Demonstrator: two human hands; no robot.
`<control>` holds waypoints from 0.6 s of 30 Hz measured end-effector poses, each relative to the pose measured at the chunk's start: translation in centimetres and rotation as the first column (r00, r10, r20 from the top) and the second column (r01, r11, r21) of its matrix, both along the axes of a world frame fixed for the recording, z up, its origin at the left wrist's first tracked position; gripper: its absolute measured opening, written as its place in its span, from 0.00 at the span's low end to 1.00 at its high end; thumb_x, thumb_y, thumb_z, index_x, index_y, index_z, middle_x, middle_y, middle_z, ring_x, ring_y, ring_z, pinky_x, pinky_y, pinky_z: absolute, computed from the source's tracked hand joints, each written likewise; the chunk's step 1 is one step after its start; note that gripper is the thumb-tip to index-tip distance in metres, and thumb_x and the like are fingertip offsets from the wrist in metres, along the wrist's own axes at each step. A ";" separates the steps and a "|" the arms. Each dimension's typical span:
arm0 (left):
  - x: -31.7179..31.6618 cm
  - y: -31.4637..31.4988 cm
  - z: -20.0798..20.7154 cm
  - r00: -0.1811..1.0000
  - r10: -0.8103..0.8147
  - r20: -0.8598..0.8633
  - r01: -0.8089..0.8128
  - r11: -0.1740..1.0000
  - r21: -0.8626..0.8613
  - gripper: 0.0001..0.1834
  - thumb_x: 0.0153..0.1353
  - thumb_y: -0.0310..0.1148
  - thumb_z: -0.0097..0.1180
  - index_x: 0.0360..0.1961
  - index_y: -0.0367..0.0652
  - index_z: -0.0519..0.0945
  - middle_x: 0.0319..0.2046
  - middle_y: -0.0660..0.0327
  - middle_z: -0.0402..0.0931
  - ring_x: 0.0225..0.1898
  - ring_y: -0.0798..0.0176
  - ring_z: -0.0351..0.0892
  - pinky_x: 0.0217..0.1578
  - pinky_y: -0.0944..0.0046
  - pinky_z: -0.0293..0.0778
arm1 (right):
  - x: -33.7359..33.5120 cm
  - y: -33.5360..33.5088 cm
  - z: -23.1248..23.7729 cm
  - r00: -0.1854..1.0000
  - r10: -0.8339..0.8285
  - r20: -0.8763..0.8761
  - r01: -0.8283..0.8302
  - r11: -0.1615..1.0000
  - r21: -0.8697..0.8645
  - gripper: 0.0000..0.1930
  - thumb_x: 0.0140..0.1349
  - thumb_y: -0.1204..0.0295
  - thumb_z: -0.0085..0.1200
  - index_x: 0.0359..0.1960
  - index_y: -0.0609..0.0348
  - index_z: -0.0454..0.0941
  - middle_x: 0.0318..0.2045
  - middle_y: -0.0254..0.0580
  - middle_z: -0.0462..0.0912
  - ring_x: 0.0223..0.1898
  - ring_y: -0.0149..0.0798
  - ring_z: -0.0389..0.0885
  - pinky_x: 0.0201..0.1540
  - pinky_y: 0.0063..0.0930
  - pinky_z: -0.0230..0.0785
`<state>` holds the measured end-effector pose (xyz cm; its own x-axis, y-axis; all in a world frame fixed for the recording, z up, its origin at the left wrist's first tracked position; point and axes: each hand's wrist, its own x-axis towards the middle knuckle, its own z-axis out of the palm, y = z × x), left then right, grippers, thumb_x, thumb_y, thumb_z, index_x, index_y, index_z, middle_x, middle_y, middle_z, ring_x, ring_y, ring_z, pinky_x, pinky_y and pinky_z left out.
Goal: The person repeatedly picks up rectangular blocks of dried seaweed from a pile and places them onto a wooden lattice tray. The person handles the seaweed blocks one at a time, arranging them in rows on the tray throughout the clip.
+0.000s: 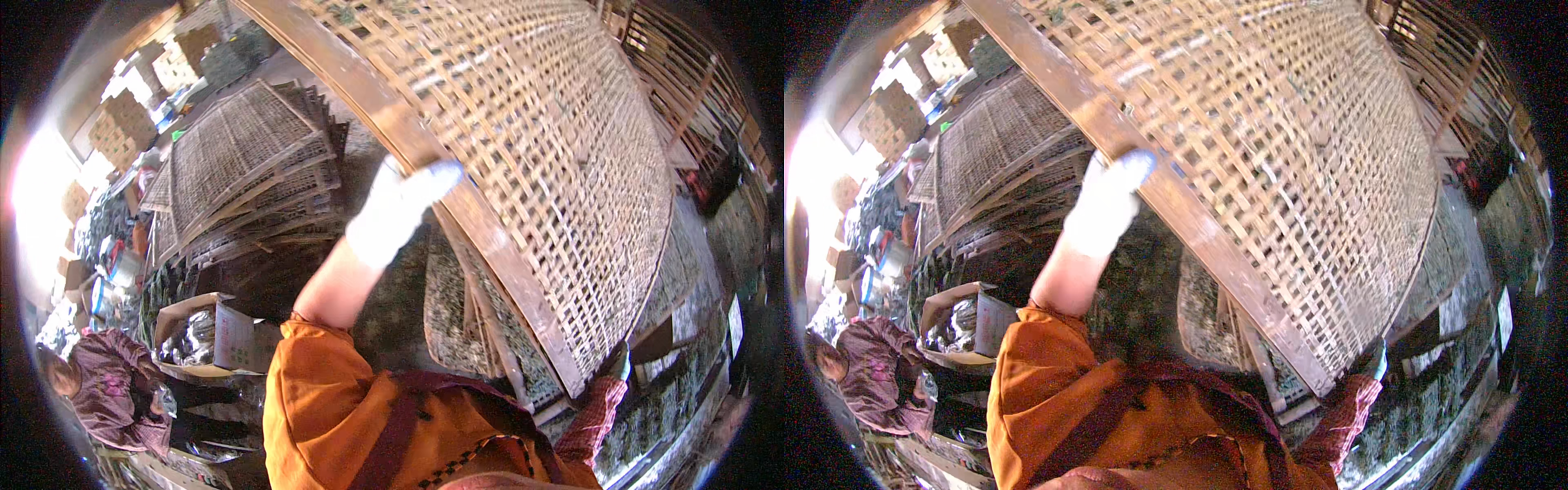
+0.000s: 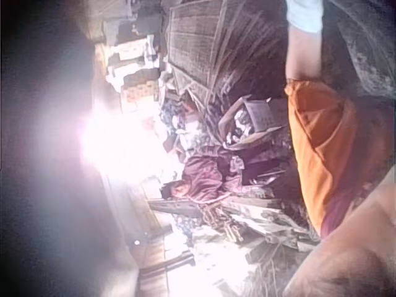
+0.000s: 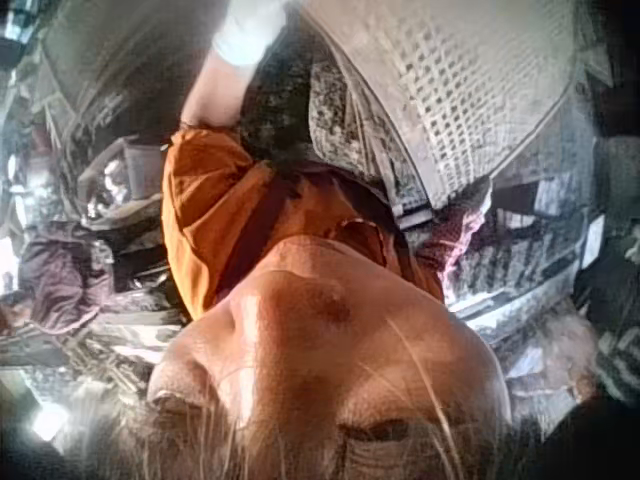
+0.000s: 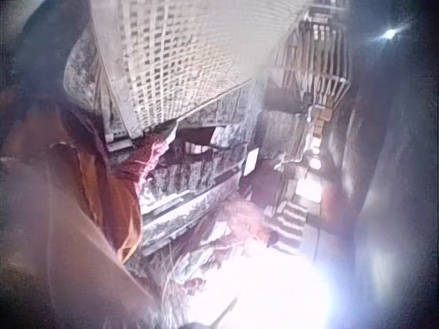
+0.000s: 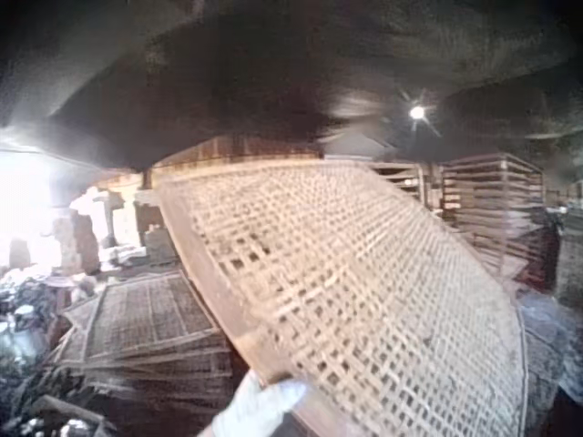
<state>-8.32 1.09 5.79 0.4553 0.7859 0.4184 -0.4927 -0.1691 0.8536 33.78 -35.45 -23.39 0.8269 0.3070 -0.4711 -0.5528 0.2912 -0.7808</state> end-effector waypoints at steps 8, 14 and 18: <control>-29.5 21.1 5.2 0.922 0.373 -0.102 -0.259 0.792 0.553 0.25 0.62 0.41 0.55 0.59 0.49 0.66 0.57 0.58 0.65 0.58 0.59 0.67 0.60 0.48 0.60 | -22.0 28.7 11.0 0.733 0.495 0.467 -0.630 0.753 0.191 0.20 0.66 0.60 0.46 0.51 0.63 0.74 0.43 0.47 0.80 0.43 0.42 0.81 0.41 0.33 0.76; -56.7 17.7 -15.3 0.443 0.878 -0.180 -0.894 0.417 -0.166 0.27 0.65 0.45 0.46 0.62 0.47 0.60 0.52 0.54 0.72 0.57 0.55 0.66 0.60 0.53 0.56 | -47.6 45.7 16.2 -0.346 0.459 0.818 -0.922 -0.002 -0.388 0.35 0.61 0.61 0.57 0.66 0.60 0.56 0.65 0.51 0.61 0.63 0.47 0.64 0.66 0.39 0.56; -56.2 8.7 -34.4 -0.779 0.247 -0.576 -0.024 0.907 0.421 0.14 0.57 0.47 0.49 0.39 0.53 0.77 0.39 0.64 0.78 0.37 0.59 0.76 0.41 0.54 0.68 | -50.2 45.4 14.2 -0.609 0.503 0.613 -0.756 -0.135 -0.640 0.25 0.62 0.67 0.56 0.61 0.52 0.67 0.57 0.39 0.74 0.58 0.36 0.72 0.61 0.30 0.62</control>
